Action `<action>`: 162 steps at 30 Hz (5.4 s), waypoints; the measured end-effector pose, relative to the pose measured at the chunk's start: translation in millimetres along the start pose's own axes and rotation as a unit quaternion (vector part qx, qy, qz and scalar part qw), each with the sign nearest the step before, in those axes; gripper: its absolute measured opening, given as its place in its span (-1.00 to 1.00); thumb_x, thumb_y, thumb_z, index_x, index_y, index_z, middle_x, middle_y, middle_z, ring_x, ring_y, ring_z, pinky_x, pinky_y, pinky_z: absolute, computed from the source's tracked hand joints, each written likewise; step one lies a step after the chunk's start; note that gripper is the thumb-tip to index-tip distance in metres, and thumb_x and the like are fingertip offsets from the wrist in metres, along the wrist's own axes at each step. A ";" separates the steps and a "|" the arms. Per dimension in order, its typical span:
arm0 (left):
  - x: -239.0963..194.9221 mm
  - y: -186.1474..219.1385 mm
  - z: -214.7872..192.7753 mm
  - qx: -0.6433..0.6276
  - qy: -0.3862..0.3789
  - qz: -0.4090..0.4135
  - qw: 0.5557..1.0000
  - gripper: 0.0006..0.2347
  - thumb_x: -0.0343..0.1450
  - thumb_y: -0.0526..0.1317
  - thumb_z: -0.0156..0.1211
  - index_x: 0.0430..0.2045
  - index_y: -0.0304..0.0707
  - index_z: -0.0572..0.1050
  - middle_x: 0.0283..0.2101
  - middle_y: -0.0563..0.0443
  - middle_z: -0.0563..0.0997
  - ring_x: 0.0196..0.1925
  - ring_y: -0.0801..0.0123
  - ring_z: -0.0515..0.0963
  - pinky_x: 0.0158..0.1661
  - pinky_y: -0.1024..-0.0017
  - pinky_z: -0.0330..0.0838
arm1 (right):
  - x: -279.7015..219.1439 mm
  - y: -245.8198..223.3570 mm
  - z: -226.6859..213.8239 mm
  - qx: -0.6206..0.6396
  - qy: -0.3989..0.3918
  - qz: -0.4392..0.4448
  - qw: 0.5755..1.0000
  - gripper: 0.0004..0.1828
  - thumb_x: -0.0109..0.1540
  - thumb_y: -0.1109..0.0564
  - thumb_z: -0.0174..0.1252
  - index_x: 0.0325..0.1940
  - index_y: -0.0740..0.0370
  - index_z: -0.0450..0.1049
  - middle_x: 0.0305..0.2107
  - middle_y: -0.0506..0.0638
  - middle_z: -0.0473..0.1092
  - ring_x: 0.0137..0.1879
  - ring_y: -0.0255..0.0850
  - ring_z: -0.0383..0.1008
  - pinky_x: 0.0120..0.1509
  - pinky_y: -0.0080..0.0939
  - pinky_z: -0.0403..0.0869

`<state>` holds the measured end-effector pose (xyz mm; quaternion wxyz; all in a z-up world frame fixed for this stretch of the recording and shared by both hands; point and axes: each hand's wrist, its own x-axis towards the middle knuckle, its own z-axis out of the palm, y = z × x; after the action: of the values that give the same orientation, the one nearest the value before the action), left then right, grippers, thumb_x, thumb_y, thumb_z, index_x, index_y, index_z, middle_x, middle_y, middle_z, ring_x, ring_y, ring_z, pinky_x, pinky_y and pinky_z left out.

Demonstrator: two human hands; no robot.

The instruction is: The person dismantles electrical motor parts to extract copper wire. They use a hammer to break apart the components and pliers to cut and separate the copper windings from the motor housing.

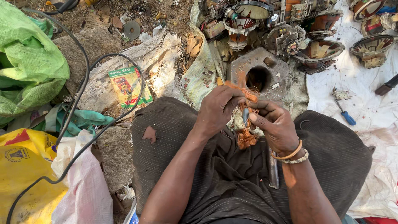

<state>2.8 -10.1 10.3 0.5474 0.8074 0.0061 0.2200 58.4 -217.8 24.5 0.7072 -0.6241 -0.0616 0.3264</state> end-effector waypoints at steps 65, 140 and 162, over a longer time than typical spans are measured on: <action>-40.8 44.7 3.4 -0.399 0.150 -0.314 0.848 -0.80 0.40 -0.08 0.40 -0.25 -0.18 0.69 -0.17 0.01 0.70 -0.08 0.40 0.61 -0.03 0.34 0.56 | -31.8 -23.0 61.6 -0.129 0.127 -0.174 0.968 -0.77 0.32 0.29 0.28 0.05 0.33 0.51 -0.16 0.05 0.54 -0.08 -0.29 0.57 -0.01 -0.33 0.58; -53.8 93.4 88.8 0.156 0.131 0.145 0.968 -0.68 0.53 0.03 0.13 -0.16 -0.27 0.59 -0.09 -0.14 0.67 0.18 0.03 0.61 0.27 0.07 0.44 | -45.0 55.9 -14.7 0.422 -0.123 0.039 0.897 -0.17 0.45 -0.44 -0.31 0.45 0.29 0.24 0.32 0.18 0.27 0.48 0.02 0.18 0.60 0.07 0.09; -107.2 82.6 -206.3 -0.157 0.574 -0.161 0.787 -0.63 0.41 -0.23 0.40 0.01 -0.28 0.36 0.04 -0.08 0.40 0.09 0.19 0.44 0.12 0.21 0.33 | -56.6 21.5 44.6 -0.017 -0.261 0.007 0.965 -0.35 0.37 -0.18 0.09 0.37 0.35 0.37 0.21 0.24 0.45 0.35 0.06 0.44 0.44 0.10 0.41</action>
<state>-187.8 111.7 108.8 0.5898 0.4225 0.4145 0.5494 -16.0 -210.6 32.3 0.6536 -0.5295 -0.2455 0.4819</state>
